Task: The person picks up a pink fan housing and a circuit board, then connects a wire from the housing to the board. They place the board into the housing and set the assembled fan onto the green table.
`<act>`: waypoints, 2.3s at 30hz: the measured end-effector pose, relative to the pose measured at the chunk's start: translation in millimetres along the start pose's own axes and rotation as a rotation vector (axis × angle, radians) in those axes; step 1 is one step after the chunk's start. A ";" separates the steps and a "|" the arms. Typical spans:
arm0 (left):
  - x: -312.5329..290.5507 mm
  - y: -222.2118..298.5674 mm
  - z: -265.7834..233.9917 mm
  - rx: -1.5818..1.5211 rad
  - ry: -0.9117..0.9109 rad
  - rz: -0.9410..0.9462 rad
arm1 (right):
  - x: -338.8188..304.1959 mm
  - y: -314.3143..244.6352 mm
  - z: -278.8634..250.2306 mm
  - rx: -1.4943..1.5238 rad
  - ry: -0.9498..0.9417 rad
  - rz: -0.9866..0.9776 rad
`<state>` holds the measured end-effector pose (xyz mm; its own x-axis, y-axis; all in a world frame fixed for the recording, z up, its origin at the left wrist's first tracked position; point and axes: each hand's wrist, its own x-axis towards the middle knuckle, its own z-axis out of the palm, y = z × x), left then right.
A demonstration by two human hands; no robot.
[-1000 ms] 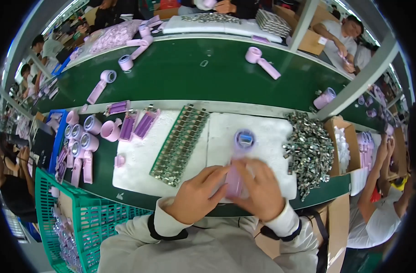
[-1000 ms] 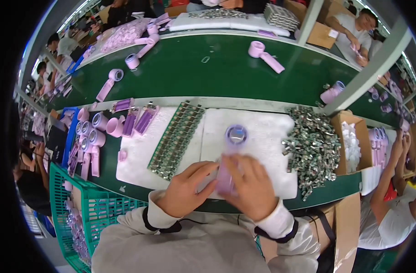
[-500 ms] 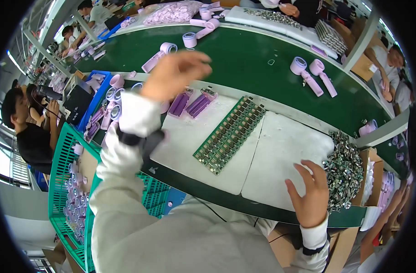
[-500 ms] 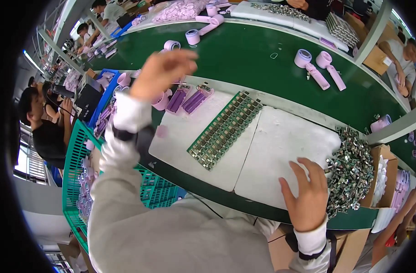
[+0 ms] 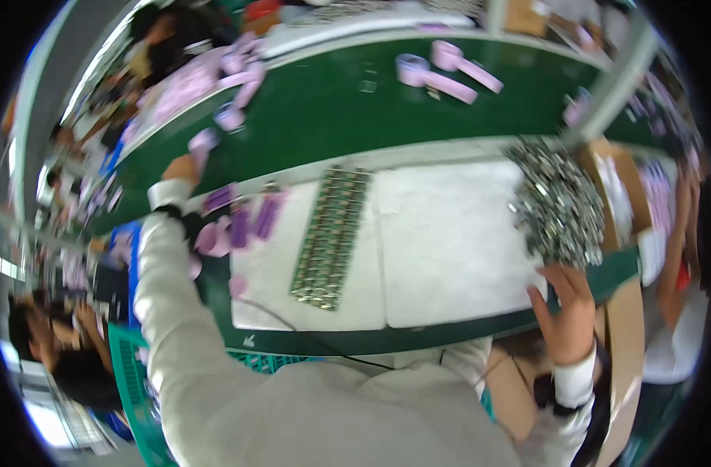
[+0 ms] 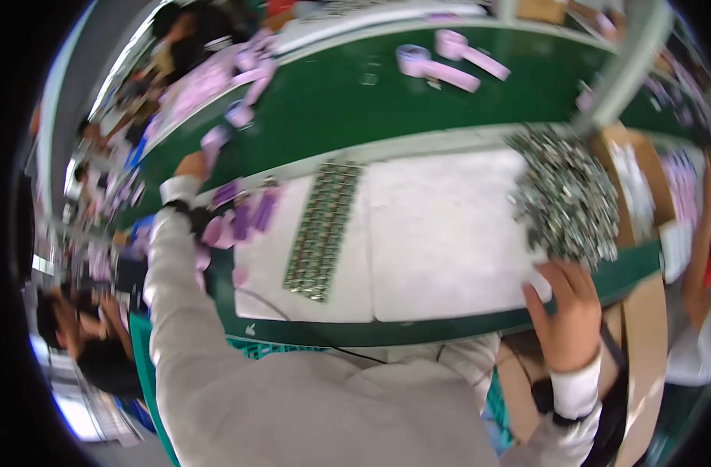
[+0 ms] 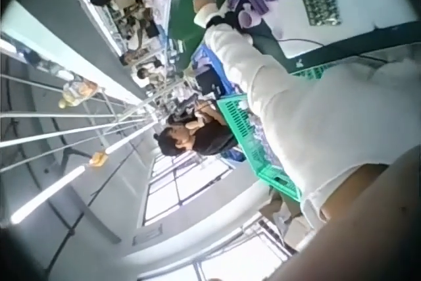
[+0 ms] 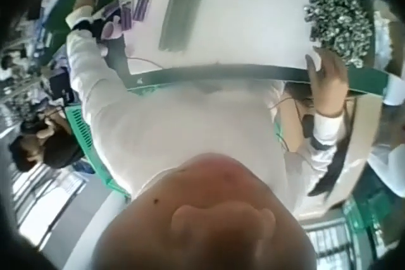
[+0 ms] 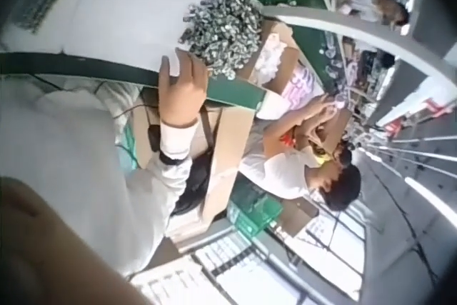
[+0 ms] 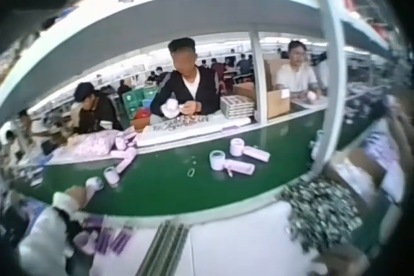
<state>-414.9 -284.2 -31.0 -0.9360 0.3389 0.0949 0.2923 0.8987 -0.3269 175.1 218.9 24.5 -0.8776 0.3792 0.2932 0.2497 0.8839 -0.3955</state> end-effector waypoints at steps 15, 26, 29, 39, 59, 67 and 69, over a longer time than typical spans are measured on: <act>-266.2 363.7 -210.6 -1.026 -0.550 0.777 | 13.0 -33.2 58.6 0.388 0.005 -0.210; -266.3 399.8 -225.7 -0.145 0.187 1.247 | 13.1 -12.2 64.3 0.314 -0.038 -0.256; -256.1 390.9 -238.0 -0.148 0.124 1.322 | 18.7 -9.1 63.5 0.358 -0.089 -0.239; -179.1 432.9 -268.4 -0.702 -0.173 1.235 | 18.9 -6.1 78.9 0.497 -0.030 -0.200; -192.7 408.9 -230.3 -1.039 -0.144 0.969 | 11.2 -3.3 84.8 0.551 -0.026 -0.314; -246.6 349.0 -202.5 -0.752 -0.132 0.841 | 16.7 -7.9 80.1 0.727 -0.050 -0.113; -253.7 346.3 -208.1 -0.749 -0.111 0.847 | 17.6 -9.8 73.8 0.732 -0.098 -0.068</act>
<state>-35.4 -1.1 27.4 -0.3830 0.9236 0.0148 0.8481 0.3452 0.4020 127.0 196.7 -30.7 -0.9226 0.2737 0.2719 -0.1129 0.4825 -0.8686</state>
